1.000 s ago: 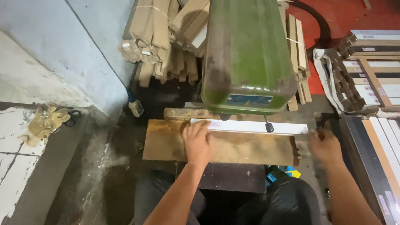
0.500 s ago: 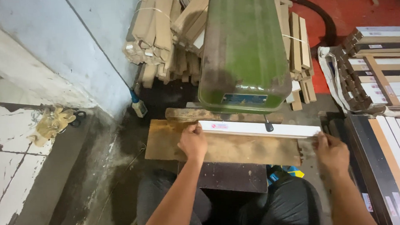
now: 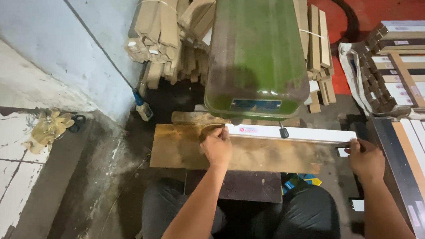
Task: The person is positioning long rectangular frame components under a machine to apply a white strip or label, then stacking the finished pieces.
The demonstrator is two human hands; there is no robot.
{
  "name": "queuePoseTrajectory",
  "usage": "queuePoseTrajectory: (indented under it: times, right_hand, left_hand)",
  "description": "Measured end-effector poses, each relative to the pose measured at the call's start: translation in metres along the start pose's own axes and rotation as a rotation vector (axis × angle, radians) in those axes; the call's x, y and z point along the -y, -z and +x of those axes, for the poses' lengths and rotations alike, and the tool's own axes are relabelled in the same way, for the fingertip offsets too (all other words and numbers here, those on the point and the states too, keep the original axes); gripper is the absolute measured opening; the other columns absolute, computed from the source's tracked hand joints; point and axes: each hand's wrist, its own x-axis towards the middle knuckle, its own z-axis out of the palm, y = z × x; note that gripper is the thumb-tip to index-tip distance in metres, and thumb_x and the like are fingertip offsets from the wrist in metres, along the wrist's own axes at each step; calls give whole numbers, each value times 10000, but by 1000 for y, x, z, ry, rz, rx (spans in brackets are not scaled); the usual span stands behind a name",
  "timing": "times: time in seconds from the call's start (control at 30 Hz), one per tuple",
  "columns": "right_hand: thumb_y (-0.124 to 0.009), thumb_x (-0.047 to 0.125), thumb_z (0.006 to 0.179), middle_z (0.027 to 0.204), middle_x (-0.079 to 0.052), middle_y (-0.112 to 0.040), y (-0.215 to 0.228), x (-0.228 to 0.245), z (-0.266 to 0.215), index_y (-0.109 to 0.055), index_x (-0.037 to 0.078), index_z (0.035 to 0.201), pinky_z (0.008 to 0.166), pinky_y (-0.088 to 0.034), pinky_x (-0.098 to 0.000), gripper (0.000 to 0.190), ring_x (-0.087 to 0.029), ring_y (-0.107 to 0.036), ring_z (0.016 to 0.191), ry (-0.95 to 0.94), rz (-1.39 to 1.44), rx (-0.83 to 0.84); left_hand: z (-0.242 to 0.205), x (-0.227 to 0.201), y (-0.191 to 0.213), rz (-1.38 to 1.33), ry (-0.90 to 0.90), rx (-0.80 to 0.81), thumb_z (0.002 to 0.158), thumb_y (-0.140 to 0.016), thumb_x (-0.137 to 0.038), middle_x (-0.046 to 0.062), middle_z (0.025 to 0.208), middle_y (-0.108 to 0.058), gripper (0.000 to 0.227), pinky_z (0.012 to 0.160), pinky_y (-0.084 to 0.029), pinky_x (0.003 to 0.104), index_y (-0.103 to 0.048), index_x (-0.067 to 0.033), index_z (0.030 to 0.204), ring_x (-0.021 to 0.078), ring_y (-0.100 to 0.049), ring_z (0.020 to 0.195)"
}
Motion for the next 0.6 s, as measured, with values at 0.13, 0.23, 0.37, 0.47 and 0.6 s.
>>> queuePoseTrajectory:
  times: [0.13, 0.23, 0.37, 0.47, 0.6]
  right_hand:
    - [-530, 365, 1144, 1170, -266, -736, -11, -1, 9, -704, -14, 1376, 799, -544, -584, 477, -470, -686, 1047, -18, 7, -23]
    - [-527, 335, 1147, 1214, -285, -714, -15, -3, 14, -715, -15, 1358, 821, -531, -614, 450, -517, -651, 1080, -1, 2, -35]
    - [-511, 357, 1155, 1159, -271, -732, -3, 20, 2, -707, 24, 1367, 807, -536, -619, 440, -508, -662, 1053, -101, -9, 14]
    - [-518, 355, 1099, 1370, -262, -637, 3, 33, -6, -573, -38, 1492, 1006, -450, -624, 558, -494, -560, 1260, -46, 13, 35]
    - [-579, 278, 1106, 1026, -237, -625, 16, 72, -22, -586, -47, 1136, 756, -455, -529, 326, -392, -600, 877, 186, 1, -59]
  left_hand:
    - [4, 12, -9, -6, -140, -109, 929, -712, -275, 57, 804, -813, 181, 810, -563, 440, -843, -153, 906, 259, -769, 701]
    - [4, 4, 0, -16, -121, -72, 938, -697, -271, 44, 790, -806, 179, 804, -605, 405, -839, -167, 908, 245, -754, 666]
    - [5, 13, -7, 15, -41, -1, 966, -645, -350, 32, 813, -798, 237, 992, -427, 434, -829, -201, 957, 262, -729, 767]
    - [4, 20, -11, 62, -93, -34, 963, -656, -360, 31, 851, -807, 245, 955, -439, 454, -820, -179, 952, 247, -739, 774]
    - [1, 19, -11, 149, -238, -154, 953, -639, -338, 26, 769, -744, 238, 850, -423, 431, -751, -194, 800, 267, -677, 749]
